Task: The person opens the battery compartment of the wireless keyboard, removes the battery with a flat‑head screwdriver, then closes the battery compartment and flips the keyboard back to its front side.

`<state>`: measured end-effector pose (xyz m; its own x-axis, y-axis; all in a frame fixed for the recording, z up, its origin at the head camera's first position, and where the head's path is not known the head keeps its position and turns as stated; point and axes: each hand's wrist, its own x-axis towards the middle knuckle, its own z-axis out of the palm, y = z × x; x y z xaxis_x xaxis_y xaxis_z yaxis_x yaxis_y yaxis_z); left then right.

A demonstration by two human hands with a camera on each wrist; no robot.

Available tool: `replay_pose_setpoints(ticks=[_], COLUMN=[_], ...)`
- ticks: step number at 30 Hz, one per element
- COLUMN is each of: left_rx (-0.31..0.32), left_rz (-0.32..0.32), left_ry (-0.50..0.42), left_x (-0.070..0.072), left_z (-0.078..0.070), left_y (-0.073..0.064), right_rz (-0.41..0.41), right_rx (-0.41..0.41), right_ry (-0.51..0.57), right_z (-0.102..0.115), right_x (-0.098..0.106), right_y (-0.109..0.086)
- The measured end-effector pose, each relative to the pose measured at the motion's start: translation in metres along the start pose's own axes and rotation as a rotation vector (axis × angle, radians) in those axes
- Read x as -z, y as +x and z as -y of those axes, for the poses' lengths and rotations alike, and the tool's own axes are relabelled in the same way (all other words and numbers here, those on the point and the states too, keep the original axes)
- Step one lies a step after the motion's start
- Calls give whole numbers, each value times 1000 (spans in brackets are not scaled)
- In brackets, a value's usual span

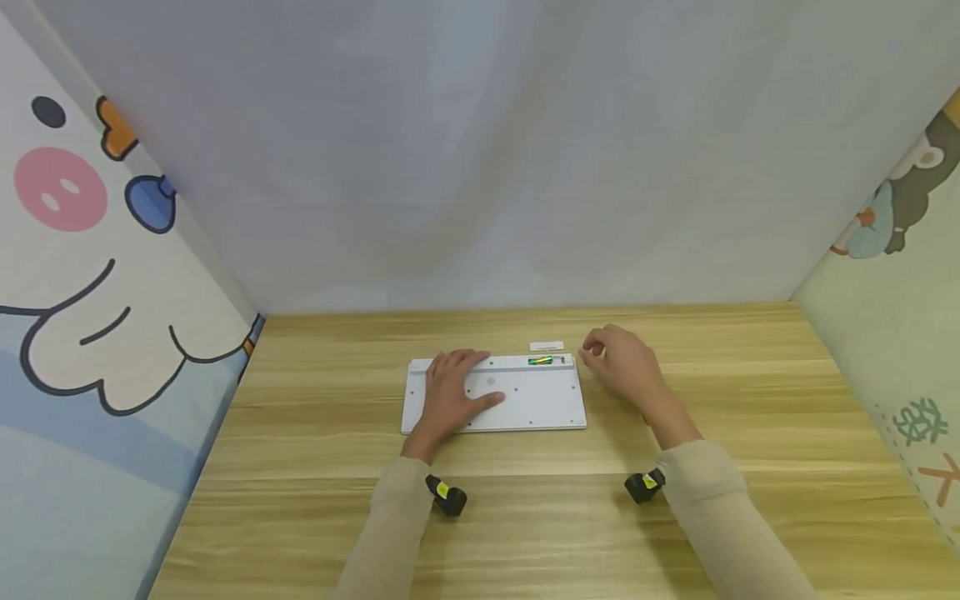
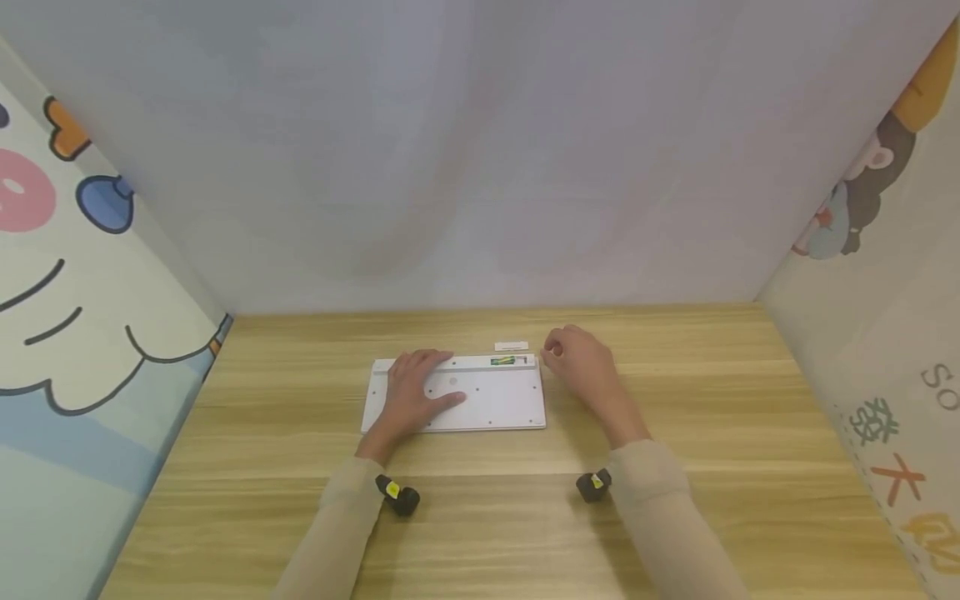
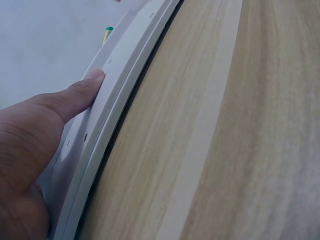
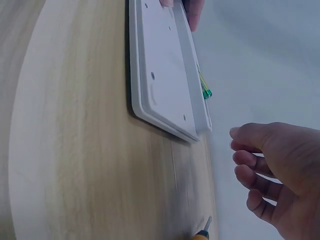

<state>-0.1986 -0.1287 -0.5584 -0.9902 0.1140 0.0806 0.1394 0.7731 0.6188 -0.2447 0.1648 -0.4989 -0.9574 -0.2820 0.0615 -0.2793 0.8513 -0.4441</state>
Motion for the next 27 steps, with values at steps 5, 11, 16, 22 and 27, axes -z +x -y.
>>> replay_pose_setpoints(ticks=[5,11,16,22,27], left_rx=[7,17,1,4,-3], left_rz=[4,14,1,12,5], left_ry=[0,10,16,8,0], left_x=[1,1,0,0,0], left_z=[-1,0,1,0,0], left_y=[1,1,1,1,0], right_rz=[15,67,87,83,69], right_rx=[54,105,177,203,209], right_ry=[-1,28,-3,-39,-46], right_z=[11,18,23,29,31], right_x=[-2,-10,-17,-20,-22], right_y=[6,13,15,14,15])
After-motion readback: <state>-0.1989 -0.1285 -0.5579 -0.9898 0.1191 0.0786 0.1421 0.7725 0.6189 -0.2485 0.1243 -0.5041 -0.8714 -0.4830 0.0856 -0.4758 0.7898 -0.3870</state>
